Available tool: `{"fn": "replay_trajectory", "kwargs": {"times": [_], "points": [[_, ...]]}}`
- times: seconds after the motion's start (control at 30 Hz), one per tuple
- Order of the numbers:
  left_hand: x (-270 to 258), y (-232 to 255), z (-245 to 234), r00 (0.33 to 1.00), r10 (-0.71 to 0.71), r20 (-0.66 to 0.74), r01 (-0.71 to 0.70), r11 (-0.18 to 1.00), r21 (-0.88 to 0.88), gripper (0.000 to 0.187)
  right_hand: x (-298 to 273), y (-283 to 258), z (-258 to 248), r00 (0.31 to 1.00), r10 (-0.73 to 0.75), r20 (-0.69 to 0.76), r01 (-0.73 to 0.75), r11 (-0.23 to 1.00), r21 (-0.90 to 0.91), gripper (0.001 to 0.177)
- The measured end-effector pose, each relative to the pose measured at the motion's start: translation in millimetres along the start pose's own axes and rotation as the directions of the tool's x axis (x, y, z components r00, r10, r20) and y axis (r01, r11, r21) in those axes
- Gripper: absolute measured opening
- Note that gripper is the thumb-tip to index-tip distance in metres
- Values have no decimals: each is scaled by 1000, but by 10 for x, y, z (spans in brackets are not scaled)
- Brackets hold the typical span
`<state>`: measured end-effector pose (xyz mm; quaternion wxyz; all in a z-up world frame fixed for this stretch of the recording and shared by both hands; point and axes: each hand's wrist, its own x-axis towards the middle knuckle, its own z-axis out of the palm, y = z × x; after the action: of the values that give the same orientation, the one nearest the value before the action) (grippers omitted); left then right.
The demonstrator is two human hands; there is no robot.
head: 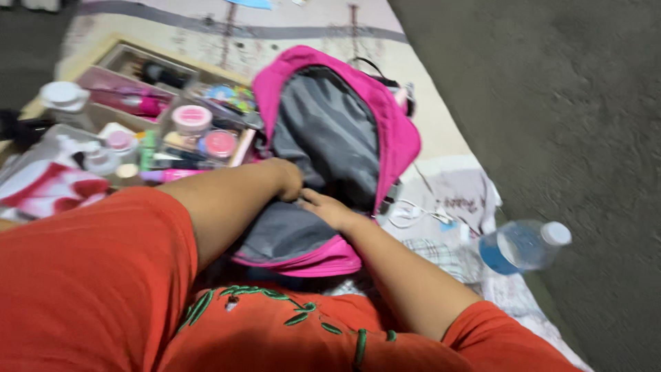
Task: The person packs a pink backpack with cosmetics and personal items from a makeup organizer tray on a bed. They place bottles, compacts, a hairpin card, a pen, and a watch into the backpack compartments, zip the front pocket, then reopen it and continue placing items inside.
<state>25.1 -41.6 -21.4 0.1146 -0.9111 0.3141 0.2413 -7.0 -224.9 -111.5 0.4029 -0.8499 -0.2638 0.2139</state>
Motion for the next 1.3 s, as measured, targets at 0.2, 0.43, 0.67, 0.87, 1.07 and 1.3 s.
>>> {"fn": "replay_trajectory", "kwargs": {"times": [0.2,0.43,0.67,0.87,1.07,1.3], "points": [[-137,158,-120,981,-155,115,158,987,-14,45,-164,-555,-56,890,399,-222,-449,855,-261,59],[-147,134,-118,986,-117,118,118,993,6,50,-205,-1245,-114,786,569,-241,-614,678,-403,60],[-54,127,-145,972,-211,106,223,968,-115,50,-301,-1257,-385,837,488,-247,-533,627,-568,41],[75,45,-133,977,-185,102,198,970,-138,42,-65,-925,-403,833,550,-56,-456,626,-633,49],[-81,-141,178,941,-179,-287,55,918,-393,23,-138,-872,-300,838,506,-205,-526,648,-551,37],[-348,-554,123,650,-578,-494,-494,173,-852,14,-421,-998,-202,884,4,-467,-259,836,-484,30]]}}
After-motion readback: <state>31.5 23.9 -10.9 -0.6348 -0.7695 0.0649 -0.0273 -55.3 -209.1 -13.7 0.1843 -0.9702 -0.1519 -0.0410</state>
